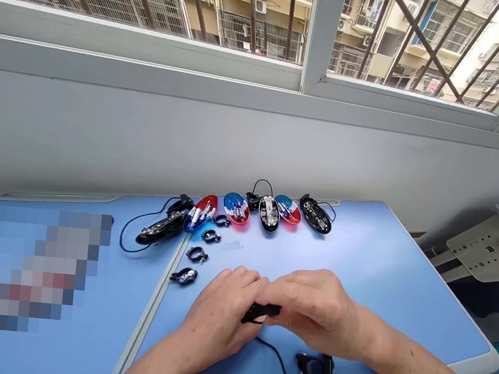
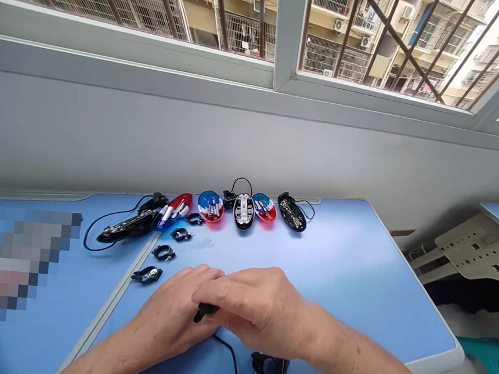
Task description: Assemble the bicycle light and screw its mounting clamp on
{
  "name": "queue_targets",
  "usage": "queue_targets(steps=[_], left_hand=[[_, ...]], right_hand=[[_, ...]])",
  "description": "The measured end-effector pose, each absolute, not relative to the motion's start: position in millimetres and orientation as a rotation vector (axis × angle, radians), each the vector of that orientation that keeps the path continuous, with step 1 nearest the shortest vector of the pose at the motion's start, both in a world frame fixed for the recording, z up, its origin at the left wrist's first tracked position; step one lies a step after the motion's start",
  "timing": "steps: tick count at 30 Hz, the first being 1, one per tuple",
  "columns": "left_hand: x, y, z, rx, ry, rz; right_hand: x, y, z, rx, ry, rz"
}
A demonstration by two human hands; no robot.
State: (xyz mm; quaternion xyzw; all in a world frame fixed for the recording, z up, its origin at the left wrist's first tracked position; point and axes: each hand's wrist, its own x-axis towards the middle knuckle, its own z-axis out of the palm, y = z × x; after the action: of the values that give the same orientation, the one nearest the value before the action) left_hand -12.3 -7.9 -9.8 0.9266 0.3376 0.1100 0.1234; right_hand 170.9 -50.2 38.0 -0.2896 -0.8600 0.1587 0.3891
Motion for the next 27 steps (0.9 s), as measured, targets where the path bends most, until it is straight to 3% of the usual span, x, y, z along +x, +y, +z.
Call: queue_targets(steps=[14,27], left_hand=[[-12,-12,-6,2.729,0.984,0.261],[-14,-10,-7,2.628,0.966,0.249]], right_hand=[[159,-51,26,-1.012,-1.930,0.115],[170,-44,29,-0.718,-1.995,0.335]])
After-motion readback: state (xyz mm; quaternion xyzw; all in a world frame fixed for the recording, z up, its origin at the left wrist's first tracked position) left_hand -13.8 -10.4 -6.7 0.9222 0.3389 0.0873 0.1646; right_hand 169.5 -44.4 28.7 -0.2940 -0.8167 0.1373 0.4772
